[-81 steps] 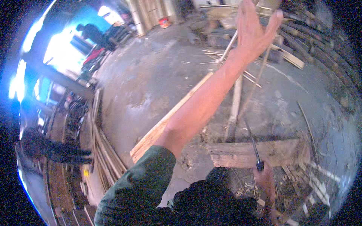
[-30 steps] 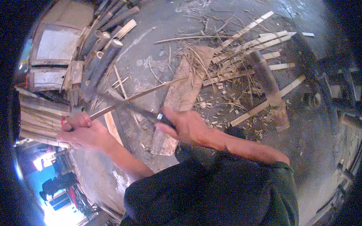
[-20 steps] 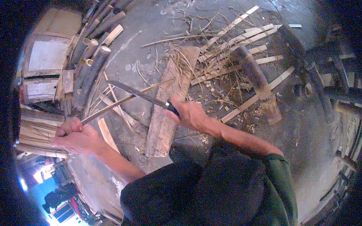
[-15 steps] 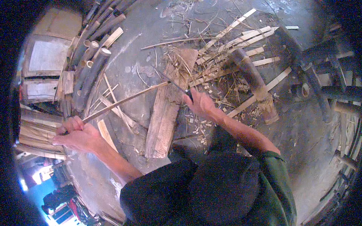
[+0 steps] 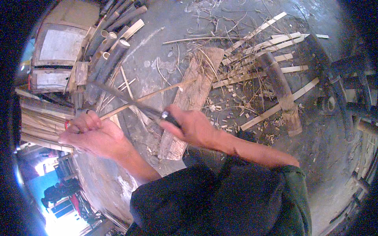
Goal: The person sits on the floor and uses a knife to sharpen thin bamboo sticks. They repeatedly hold each stick against a wooden block and shave the tip to a point, then place the finished sticks aside.
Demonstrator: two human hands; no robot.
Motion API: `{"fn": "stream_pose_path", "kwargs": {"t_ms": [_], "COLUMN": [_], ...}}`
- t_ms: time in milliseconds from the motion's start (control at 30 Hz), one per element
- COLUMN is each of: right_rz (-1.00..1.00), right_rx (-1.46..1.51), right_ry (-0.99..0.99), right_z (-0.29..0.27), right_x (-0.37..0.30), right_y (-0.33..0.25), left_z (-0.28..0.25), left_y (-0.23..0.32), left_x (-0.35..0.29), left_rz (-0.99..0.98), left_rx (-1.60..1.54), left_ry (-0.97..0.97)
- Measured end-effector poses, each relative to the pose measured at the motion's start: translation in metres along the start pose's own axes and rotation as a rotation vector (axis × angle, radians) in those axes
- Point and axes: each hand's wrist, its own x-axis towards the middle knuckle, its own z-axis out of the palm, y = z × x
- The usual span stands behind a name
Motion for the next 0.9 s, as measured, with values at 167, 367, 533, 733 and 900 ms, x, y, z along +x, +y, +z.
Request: {"fn": "stream_pose_path", "kwargs": {"t_ms": [167,367,533,733,900], "right_rz": [-0.067,0.189,-0.23,0.271,0.294], "right_rx": [0.039,-0.136,-0.124,-0.192,-0.308], "right_ry": [0.014,0.14,0.195,0.137,0.158], "right_z": [0.002,-0.002,0.003,-0.007,0.0], "right_x": [-0.007,0.003,0.0,-0.002,-0.002], "right_y": [0.001,0.057,0.054,0.1,0.105], "left_z": [0.01,0.018,0.013,0.021,0.017], "left_y": [-0.004,-0.005,-0.014,-0.018,-0.024], "left_x": [-0.006,-0.007,0.0,0.004,0.01], "left_rz": [0.013,-0.005,0.09,-0.014,0.001], "left_rx": [0.058,0.096,0.179,0.089,0.085], "left_ry": [0.074,0.056,0.036,0.09,0.039]}}
